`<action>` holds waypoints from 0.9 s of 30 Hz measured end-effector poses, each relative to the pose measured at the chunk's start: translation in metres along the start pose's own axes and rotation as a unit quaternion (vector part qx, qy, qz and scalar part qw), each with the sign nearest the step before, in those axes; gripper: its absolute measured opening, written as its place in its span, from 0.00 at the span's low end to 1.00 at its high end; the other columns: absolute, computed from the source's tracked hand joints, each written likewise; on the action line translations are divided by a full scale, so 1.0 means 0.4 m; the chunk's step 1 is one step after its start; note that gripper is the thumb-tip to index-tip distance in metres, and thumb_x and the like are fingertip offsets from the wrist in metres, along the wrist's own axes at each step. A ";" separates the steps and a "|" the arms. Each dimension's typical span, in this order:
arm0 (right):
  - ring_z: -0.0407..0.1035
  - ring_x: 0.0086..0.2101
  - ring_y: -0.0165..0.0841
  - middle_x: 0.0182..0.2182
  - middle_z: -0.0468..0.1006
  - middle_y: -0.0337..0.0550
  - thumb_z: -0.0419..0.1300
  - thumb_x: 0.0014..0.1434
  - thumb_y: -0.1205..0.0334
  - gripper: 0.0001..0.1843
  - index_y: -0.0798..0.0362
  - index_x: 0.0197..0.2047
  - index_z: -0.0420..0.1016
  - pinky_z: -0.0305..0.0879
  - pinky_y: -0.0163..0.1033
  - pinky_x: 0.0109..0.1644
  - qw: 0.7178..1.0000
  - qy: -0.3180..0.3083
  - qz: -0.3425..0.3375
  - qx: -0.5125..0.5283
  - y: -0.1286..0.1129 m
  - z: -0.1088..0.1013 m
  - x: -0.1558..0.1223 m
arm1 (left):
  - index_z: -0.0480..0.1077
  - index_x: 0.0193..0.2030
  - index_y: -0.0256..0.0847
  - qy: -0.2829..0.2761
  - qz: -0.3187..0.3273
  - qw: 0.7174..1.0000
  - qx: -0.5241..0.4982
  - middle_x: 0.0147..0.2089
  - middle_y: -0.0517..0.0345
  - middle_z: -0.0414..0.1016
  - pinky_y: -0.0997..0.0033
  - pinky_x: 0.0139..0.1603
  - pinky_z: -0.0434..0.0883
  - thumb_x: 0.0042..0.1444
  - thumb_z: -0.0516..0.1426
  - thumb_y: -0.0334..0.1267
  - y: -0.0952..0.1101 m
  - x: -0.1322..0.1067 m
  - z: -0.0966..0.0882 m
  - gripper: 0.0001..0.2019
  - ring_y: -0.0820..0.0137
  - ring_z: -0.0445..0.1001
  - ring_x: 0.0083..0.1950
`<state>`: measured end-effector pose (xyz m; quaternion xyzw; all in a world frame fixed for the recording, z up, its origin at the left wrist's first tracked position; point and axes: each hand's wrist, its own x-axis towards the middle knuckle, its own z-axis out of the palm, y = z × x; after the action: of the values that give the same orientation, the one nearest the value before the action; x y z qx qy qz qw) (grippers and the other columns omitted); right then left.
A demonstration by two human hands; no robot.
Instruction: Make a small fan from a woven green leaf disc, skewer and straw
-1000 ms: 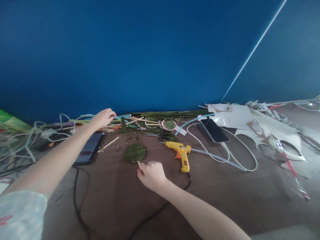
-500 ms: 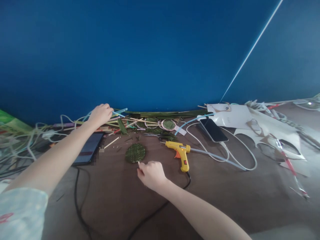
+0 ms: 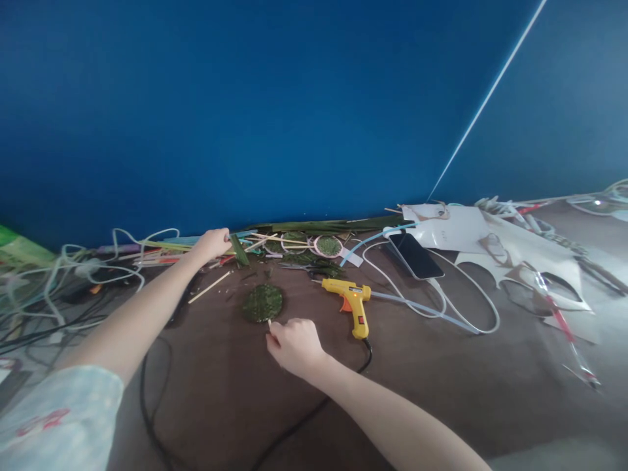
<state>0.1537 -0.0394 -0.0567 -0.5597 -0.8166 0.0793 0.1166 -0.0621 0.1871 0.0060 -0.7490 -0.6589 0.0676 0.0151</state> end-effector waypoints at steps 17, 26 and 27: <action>0.66 0.23 0.28 0.21 0.75 0.41 0.52 0.56 0.58 0.12 0.51 0.26 0.72 0.38 0.35 0.25 1.000 -0.004 0.001 0.000 0.000 -0.003 0.001 | 0.64 0.51 0.38 -0.019 0.015 1.000 0.002 0.51 0.50 0.68 0.59 0.45 0.70 0.58 0.53 0.40 -0.010 0.008 0.016 0.15 0.65 0.70 0.47; 0.66 0.23 0.28 0.21 0.75 0.41 0.51 0.56 0.58 0.12 0.51 0.26 0.72 0.38 0.36 0.25 1.000 -0.002 -0.002 -0.001 0.000 -0.005 0.002 | 0.65 0.50 0.37 -0.001 0.116 0.993 0.034 0.50 0.50 0.68 0.57 0.46 0.70 0.58 0.53 0.40 0.014 -0.016 -0.033 0.15 0.65 0.70 0.47; 0.66 0.23 0.28 0.21 0.75 0.42 0.51 0.56 0.58 0.12 0.51 0.26 0.72 0.38 0.36 0.25 1.000 -0.002 -0.002 -0.002 0.000 -0.005 0.002 | 0.65 0.50 0.37 0.003 0.122 0.992 0.038 0.51 0.50 0.68 0.56 0.46 0.70 0.58 0.53 0.40 0.021 -0.016 -0.034 0.15 0.65 0.70 0.48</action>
<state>0.1540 -0.0385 -0.0548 -0.5585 -0.8178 0.0786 0.1143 -0.0531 0.1806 0.0192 -0.8232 -0.5591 0.0916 0.0375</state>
